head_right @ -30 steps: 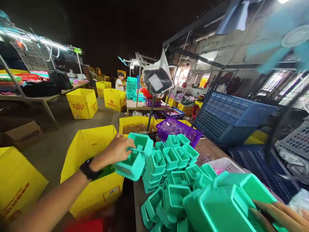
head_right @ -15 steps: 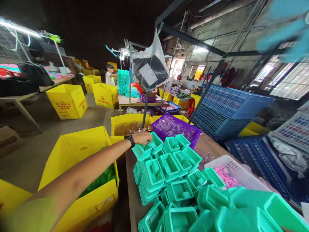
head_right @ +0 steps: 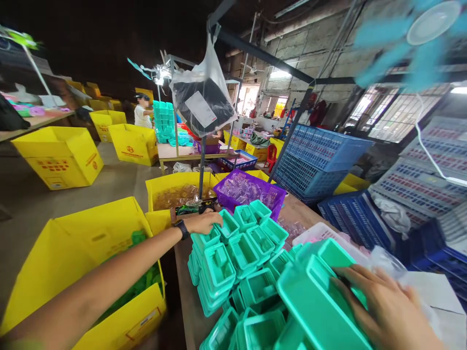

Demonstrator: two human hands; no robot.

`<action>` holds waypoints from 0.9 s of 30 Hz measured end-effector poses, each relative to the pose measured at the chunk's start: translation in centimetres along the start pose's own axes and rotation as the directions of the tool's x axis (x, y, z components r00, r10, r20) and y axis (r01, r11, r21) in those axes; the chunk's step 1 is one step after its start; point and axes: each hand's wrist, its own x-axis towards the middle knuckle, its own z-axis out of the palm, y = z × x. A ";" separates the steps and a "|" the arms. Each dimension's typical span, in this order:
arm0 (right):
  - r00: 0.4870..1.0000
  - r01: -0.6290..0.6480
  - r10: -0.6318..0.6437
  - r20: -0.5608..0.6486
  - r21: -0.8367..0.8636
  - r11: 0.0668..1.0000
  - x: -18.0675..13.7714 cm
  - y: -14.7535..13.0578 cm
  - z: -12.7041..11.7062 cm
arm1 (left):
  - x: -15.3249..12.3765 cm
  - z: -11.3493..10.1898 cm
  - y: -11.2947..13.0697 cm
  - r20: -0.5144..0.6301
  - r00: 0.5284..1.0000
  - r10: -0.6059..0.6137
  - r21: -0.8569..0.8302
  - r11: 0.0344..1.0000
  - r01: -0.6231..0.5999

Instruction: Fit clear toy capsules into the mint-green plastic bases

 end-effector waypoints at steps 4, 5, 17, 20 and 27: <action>0.982 -0.015 0.028 0.188 -0.071 0.997 5.1 -3.7 0.7 | -0.3 0.0 -0.2 -0.043 0.999 0.006 -0.074 0.997 -0.009; 0.964 -0.029 0.056 0.261 -0.105 0.994 6.4 -4.7 0.8 | -0.2 0.1 -0.2 -0.045 0.999 0.005 -0.092 0.996 -0.010; 0.899 -0.045 0.121 0.422 -0.186 0.982 13.9 -12.2 5.6 | 0.4 0.3 1.4 -0.285 0.950 -0.126 -0.241 0.969 0.056; 0.887 -0.064 0.142 0.439 -0.189 0.980 14.2 -13.1 6.7 | -0.3 0.4 1.8 -0.345 0.920 -0.185 -0.271 0.958 0.091; 0.841 -0.173 0.235 0.488 -0.169 0.970 14.7 -13.2 7.7 | -1.2 0.9 5.4 -0.405 0.886 -0.228 -0.279 0.953 0.118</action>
